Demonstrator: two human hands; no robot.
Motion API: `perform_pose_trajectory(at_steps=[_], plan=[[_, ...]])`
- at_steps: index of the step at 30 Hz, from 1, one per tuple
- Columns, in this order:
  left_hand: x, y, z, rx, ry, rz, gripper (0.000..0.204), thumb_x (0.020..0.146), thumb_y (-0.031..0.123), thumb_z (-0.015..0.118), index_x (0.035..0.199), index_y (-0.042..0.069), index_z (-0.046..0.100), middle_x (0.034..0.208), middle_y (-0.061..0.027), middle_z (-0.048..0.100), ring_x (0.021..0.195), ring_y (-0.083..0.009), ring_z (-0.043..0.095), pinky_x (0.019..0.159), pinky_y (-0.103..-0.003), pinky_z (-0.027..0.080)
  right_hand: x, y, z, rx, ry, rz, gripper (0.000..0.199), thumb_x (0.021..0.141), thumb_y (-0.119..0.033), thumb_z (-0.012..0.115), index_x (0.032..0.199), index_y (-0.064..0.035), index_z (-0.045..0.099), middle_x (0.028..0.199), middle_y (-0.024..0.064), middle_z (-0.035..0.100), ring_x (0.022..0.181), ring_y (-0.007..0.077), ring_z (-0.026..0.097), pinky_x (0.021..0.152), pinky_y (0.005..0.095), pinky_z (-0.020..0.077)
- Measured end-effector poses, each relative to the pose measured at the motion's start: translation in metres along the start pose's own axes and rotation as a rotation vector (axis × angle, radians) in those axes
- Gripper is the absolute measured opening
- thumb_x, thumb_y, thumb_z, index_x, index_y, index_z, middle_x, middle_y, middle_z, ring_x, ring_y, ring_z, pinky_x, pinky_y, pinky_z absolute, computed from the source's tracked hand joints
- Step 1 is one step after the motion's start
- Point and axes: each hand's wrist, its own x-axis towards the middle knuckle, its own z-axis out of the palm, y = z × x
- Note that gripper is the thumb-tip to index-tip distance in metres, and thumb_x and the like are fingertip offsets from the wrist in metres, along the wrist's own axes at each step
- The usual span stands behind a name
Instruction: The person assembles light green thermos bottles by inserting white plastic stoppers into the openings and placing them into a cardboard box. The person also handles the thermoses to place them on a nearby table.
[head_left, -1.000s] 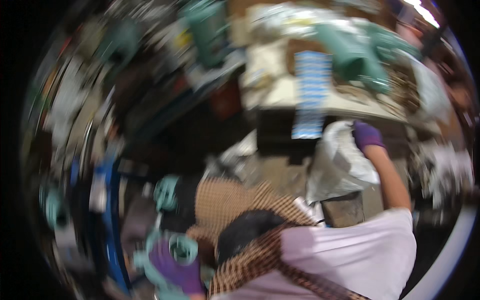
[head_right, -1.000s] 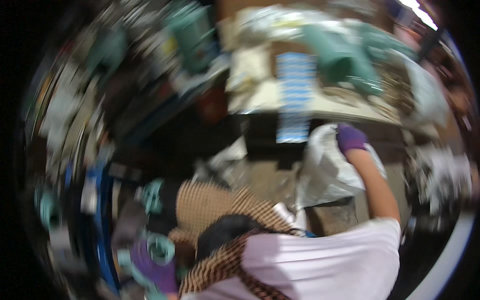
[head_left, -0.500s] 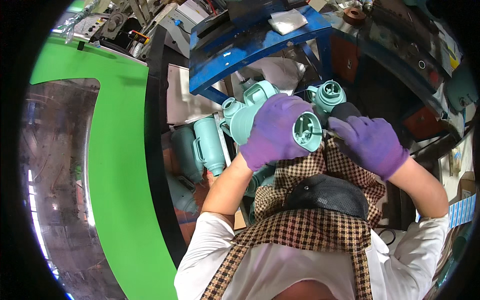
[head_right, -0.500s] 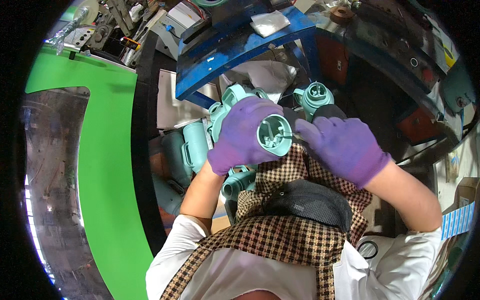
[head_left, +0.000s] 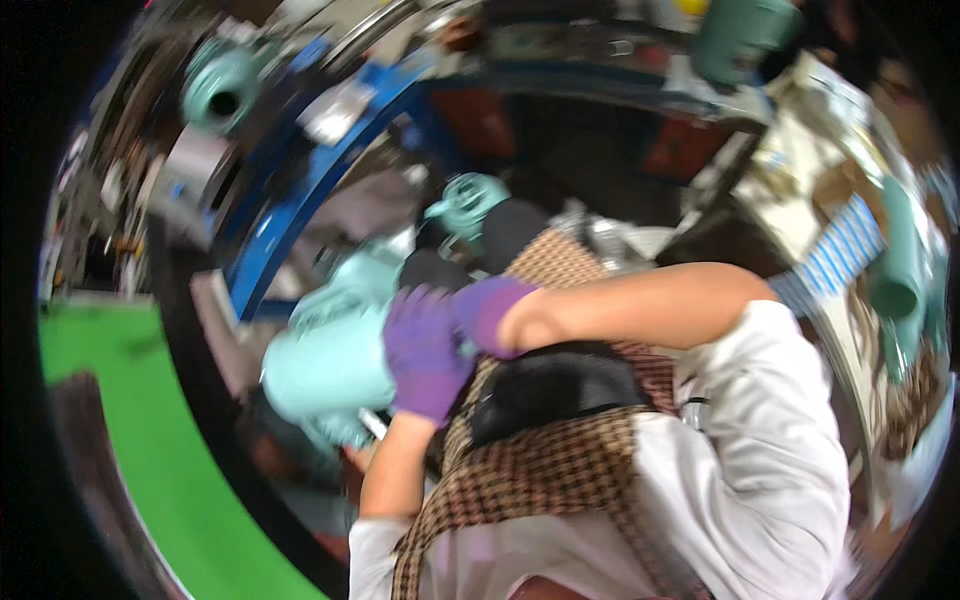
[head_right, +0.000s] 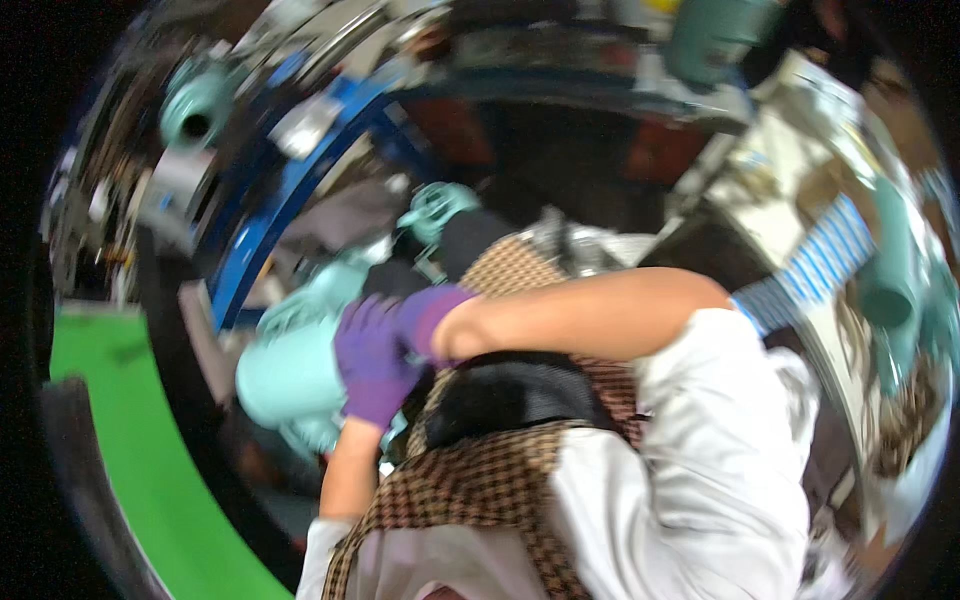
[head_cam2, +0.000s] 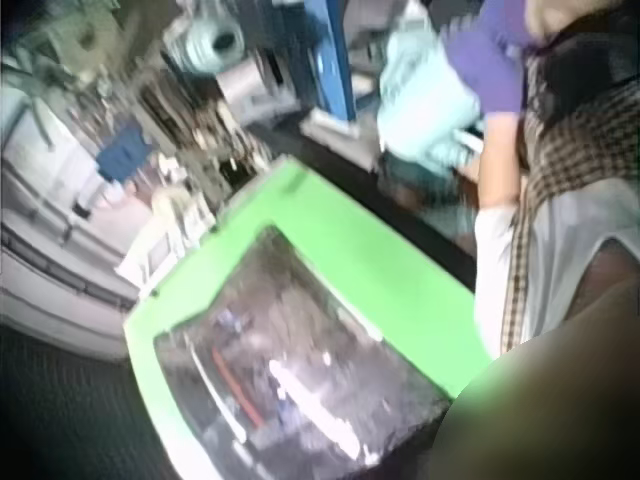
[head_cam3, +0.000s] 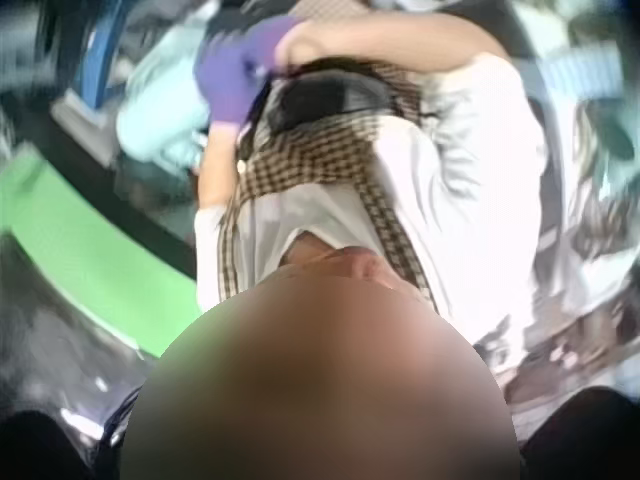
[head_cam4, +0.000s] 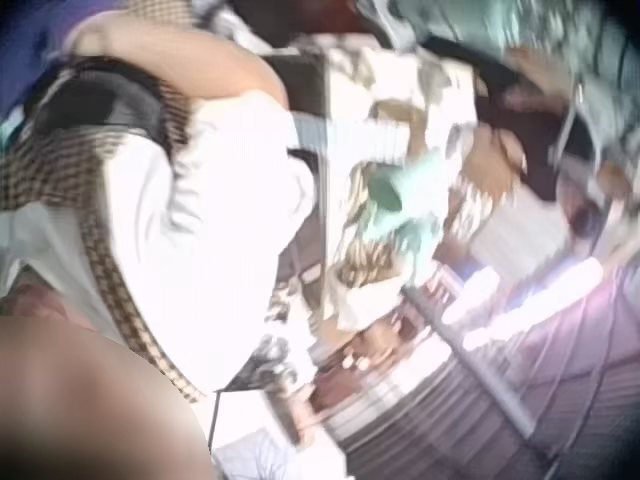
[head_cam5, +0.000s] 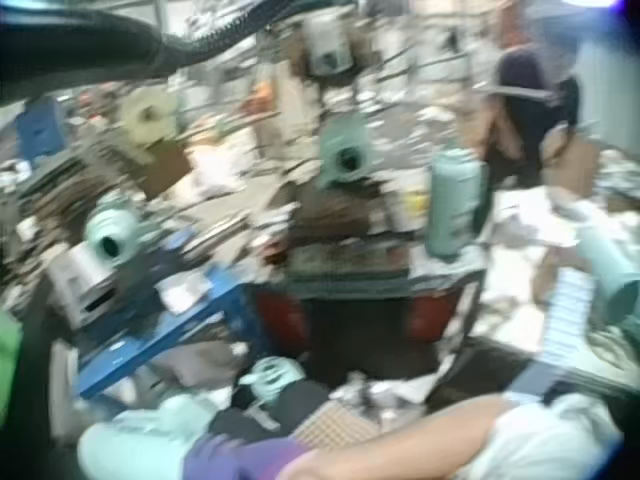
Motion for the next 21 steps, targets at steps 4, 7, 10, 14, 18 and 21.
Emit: perform_pose_trajectory(at_steps=[4,7,10,14,18,21], plan=[[-0.001,0.010,-0.004,0.037,-0.020,-0.018,0.039,0.061,0.019,0.077,0.095,0.004,0.063,0.100,-0.0132,0.066,0.100,-0.0326,0.061,0.101,-0.045,0.045,0.006,-0.017,0.004,-0.164,-0.116,0.127,0.017,0.080,-0.008,0.064,0.087,0.0034,0.074,0.088,0.0241,0.072,0.086,0.0392,0.071,0.076,0.0448,0.0556],[-0.014,0.006,-0.012,0.043,0.011,-0.057,0.038,0.060,0.019,0.077,0.093,0.006,0.064,0.097,-0.0127,0.067,0.096,-0.0321,0.063,0.097,-0.045,0.047,0.022,-0.007,0.023,-0.181,-0.171,0.063,0.022,0.088,-0.013,0.059,0.086,0.0041,0.073,0.089,0.0234,0.072,0.087,0.0382,0.071,0.078,0.0449,0.0550],[-0.018,-0.004,-0.023,-0.029,0.134,-0.114,0.038,0.063,0.025,0.082,0.094,0.008,0.067,0.094,-0.0111,0.068,0.093,-0.0326,0.065,0.091,-0.043,0.050,-0.003,-0.021,-0.001,-0.325,0.051,0.106,0.028,0.093,-0.019,0.056,0.117,-0.0058,0.061,0.100,0.0187,0.071,0.089,0.0398,0.070,0.080,0.0488,0.0543],[-0.027,-0.008,-0.029,-0.152,0.176,-0.169,0.041,0.062,0.019,0.079,0.100,0.010,0.066,0.100,-0.0118,0.066,0.096,-0.0341,0.062,0.085,-0.044,0.050,0.013,-0.035,-0.016,-0.351,-0.128,0.264,0.034,0.076,-0.010,0.076,0.109,-0.0051,0.067,0.100,0.0169,0.074,0.095,0.0367,0.072,0.077,0.0445,0.0574],[-0.044,-0.009,0.009,-0.041,0.270,-0.053,0.039,0.063,0.015,0.076,0.099,0.006,0.064,0.101,-0.0129,0.066,0.099,-0.0359,0.063,0.088,-0.048,0.052,0.031,-0.017,0.021,-0.230,-0.413,0.313,0.026,0.080,-0.014,0.073,0.101,-0.0002,0.071,0.100,0.0242,0.073,0.099,0.0362,0.072,0.081,0.0447,0.0576],[-0.055,-0.007,0.013,0.058,0.208,-0.082,0.039,0.065,0.016,0.077,0.101,0.005,0.065,0.102,-0.0121,0.066,0.102,-0.0356,0.063,0.093,-0.049,0.051,0.027,-0.004,0.014,0.211,-0.580,0.466,0.042,0.099,-0.036,0.052,0.093,0.0014,0.070,0.091,0.0203,0.073,0.078,0.0288,0.074,0.067,0.0411,0.0592]])
